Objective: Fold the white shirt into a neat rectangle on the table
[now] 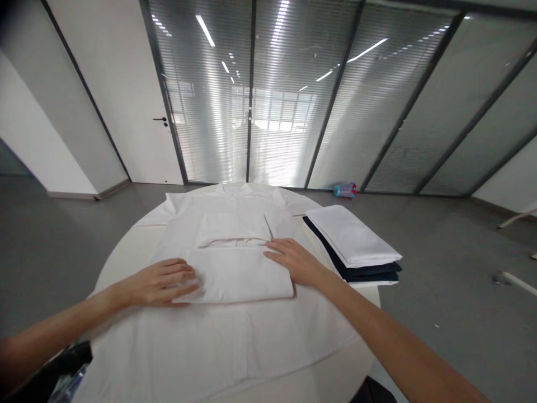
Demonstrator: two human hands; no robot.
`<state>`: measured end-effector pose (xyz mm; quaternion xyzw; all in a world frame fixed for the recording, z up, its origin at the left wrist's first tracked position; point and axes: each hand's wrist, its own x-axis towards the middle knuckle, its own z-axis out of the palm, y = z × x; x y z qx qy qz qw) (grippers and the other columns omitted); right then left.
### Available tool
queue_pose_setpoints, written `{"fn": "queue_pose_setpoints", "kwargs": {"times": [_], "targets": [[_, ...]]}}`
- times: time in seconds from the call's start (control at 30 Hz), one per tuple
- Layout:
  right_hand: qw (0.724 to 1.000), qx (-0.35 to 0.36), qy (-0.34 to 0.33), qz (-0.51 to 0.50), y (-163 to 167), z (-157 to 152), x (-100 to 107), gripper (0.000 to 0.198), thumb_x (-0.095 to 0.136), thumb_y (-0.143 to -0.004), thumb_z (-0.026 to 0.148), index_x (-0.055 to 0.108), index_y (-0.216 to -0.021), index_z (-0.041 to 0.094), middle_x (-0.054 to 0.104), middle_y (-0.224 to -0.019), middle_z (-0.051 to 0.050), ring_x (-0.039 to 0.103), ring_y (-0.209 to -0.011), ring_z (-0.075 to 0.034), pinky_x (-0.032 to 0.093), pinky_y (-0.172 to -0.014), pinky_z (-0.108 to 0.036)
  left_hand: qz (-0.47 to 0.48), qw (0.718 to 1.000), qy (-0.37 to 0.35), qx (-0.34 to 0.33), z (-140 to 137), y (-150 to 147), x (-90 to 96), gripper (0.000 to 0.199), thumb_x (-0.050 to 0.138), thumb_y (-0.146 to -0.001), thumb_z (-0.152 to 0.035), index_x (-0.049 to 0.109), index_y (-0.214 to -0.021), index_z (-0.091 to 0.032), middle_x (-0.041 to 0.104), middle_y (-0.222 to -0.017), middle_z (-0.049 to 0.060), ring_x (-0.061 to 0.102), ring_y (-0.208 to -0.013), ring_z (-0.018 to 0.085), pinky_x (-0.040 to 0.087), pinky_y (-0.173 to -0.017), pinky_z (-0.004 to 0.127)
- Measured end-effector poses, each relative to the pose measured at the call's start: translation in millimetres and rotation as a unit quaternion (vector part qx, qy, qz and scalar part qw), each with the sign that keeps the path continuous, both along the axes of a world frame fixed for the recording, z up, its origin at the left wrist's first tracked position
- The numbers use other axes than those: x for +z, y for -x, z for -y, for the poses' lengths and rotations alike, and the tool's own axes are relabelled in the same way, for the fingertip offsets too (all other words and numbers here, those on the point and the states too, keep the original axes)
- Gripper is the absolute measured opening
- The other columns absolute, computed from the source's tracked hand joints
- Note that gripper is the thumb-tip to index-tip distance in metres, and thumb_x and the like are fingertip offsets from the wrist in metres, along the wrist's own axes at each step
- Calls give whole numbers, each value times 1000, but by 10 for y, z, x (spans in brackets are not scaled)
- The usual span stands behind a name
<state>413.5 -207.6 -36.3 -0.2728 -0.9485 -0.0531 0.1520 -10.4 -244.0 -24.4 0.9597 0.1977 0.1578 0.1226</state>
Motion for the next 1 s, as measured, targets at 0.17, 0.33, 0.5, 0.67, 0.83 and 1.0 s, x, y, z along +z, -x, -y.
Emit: {"fn": "queue_pose_setpoints", "kwargs": {"times": [0.17,0.33,0.5,0.67,0.83,1.0], "targets": [[1000,-5,-20,12,21,-62,52,47,58,-93,14,58,-139,23,51,-148,-16,46,-138,-29,40,-110,-53,-6,999,-24,23,-27,-85,-5,76,74,-79,-32,44,-148,-25,55,-141,17,49,-131,35,36,-112,55],[998,-17,53,3,66,-109,72,47,61,-93,19,58,-140,25,48,-151,-13,46,-139,-27,39,-112,-51,9,997,-18,74,89,-195,-138,89,69,-77,-17,28,-155,-29,48,-148,13,46,-134,32,38,-111,52],[978,-56,187,-79,69,-110,-1,52,60,-92,22,54,-144,27,52,-148,-8,52,-135,-22,41,-114,-43,44,981,-61,180,-30,-138,-292,87,67,-76,-11,33,-153,-30,53,-143,13,49,-132,33,39,-109,53],[946,-102,267,-154,81,-156,19,49,63,-87,29,62,-136,25,60,-140,-6,58,-128,-25,40,-113,-45,17,984,-72,165,-347,-92,-270,71,65,-82,-15,43,-149,-25,39,-157,15,29,-147,34,30,-116,56],[914,-85,341,-203,49,-323,80,38,69,-81,36,74,-116,22,71,-123,-6,64,-117,-29,44,-108,-46,42,994,71,68,-679,-91,-118,41,65,-88,-34,65,-128,-24,58,-143,12,48,-136,31,29,-117,50],[841,-260,331,-341,276,-698,24,35,64,-87,42,72,-104,12,75,-104,-12,69,-97,-28,54,-85,-39,268,840,330,337,-904,-327,-137,63,62,-81,-68,70,-106,-11,73,-104,17,68,-94,32,53,-74,37]]}}
